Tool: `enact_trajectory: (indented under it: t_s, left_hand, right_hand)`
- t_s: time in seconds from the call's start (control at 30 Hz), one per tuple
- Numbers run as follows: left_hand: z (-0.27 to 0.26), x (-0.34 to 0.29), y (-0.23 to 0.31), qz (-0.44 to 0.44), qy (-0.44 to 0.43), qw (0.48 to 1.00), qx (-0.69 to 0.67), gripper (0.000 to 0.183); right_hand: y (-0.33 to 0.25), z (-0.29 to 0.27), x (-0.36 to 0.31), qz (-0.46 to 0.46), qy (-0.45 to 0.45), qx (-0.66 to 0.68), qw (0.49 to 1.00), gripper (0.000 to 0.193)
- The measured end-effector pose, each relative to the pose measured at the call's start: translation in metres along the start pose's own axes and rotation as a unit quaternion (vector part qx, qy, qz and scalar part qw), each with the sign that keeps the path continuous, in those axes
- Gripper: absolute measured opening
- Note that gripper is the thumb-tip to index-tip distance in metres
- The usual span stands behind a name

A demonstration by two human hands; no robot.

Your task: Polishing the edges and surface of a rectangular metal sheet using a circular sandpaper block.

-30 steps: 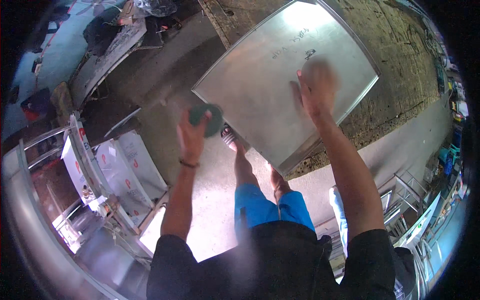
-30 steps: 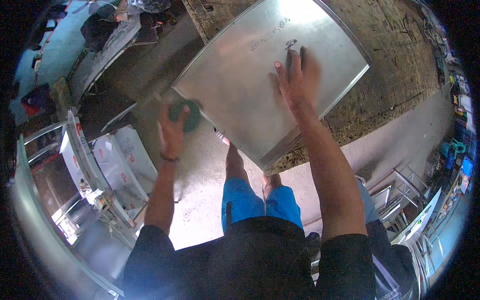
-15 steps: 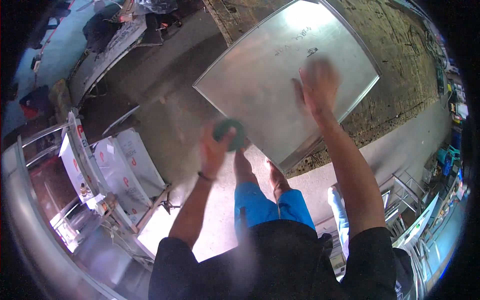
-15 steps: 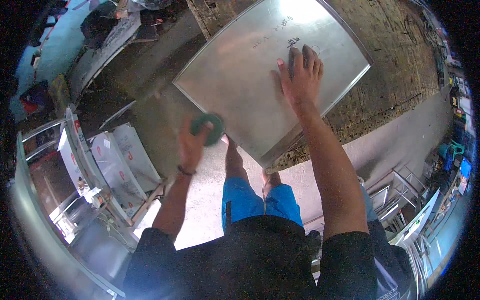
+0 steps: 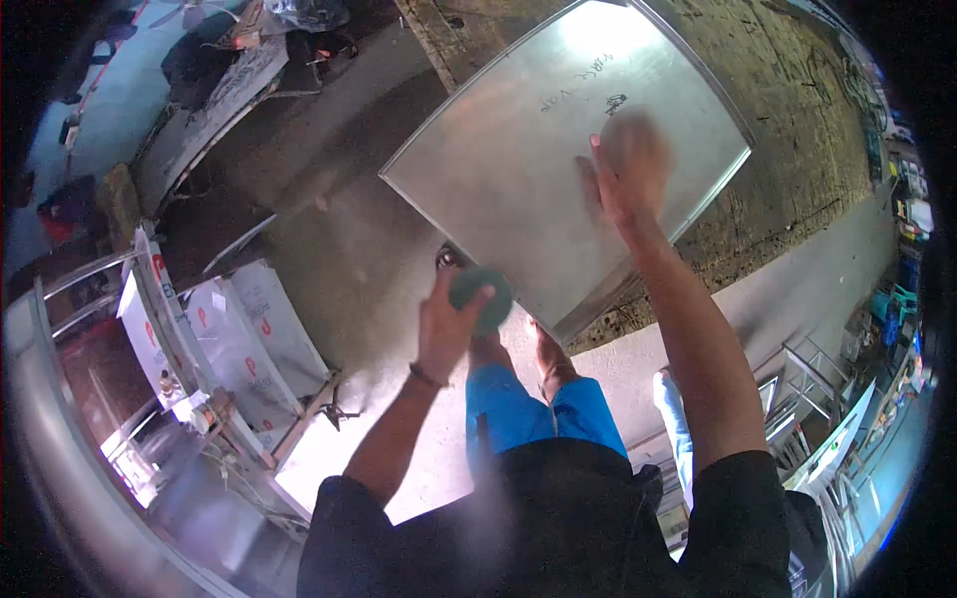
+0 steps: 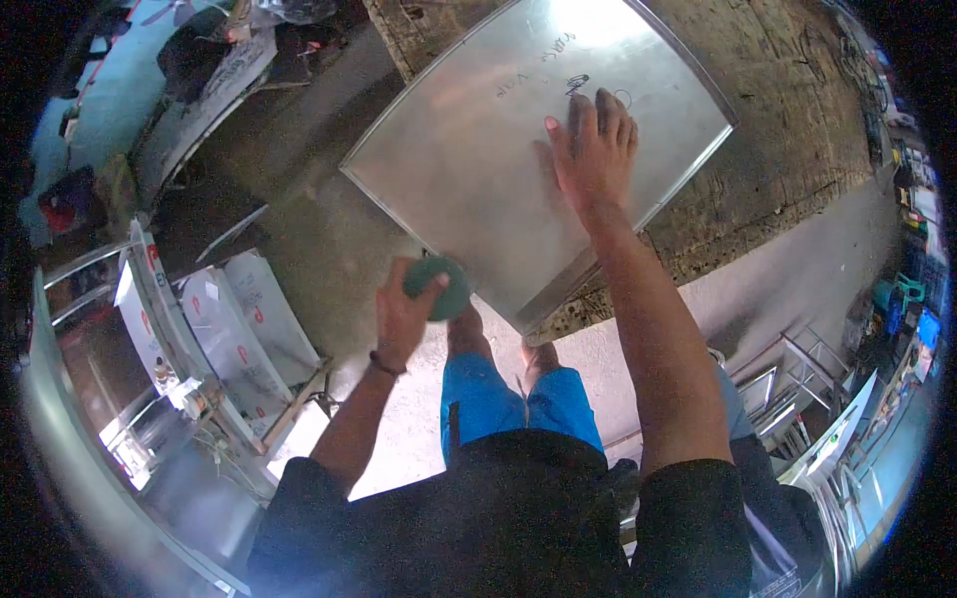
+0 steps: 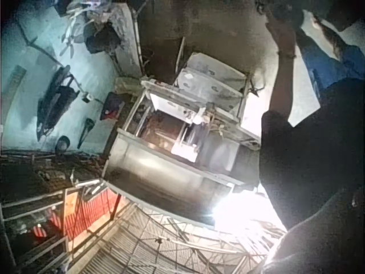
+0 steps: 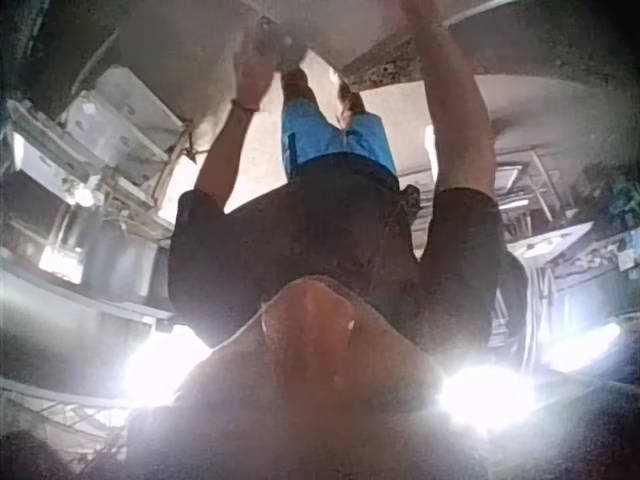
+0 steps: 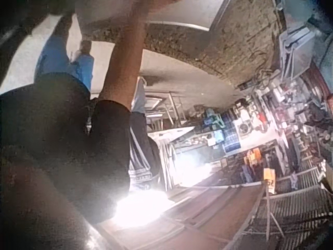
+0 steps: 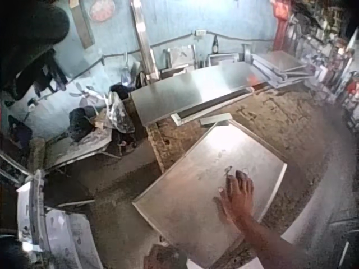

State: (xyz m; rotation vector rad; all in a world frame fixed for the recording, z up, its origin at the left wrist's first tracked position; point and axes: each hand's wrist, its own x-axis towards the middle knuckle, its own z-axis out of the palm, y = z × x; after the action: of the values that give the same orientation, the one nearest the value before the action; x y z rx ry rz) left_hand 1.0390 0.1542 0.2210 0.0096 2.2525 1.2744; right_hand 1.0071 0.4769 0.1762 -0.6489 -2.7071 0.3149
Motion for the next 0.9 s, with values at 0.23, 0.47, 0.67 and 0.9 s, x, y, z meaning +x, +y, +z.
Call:
enact_trajectory:
  t_s: [0.23,0.47,0.67,0.9]
  left_hand:
    - [-0.04,0.061,-0.005,0.092,0.134,0.984,0.07,0.047]
    - [0.022,-0.031,-0.002,0.014,-0.028,0.999,0.036,0.044]
    - [-0.006,0.014,0.011,0.044,0.097,0.994,0.04,0.037]
    - [0.034,-0.036,0.005,0.051,0.018,0.998,0.026,0.042]
  right_hand:
    - [-0.001,-0.003,0.0,-0.009,-0.003,0.012,1.0,0.057]
    - [-0.005,-0.006,-0.002,0.002,-0.007,0.018,1.0,0.056]
    - [0.002,-0.005,-0.001,0.0,-0.007,0.015,1.0,0.056]
    - [-0.003,-0.004,0.0,-0.004,0.0,0.018,1.0,0.057]
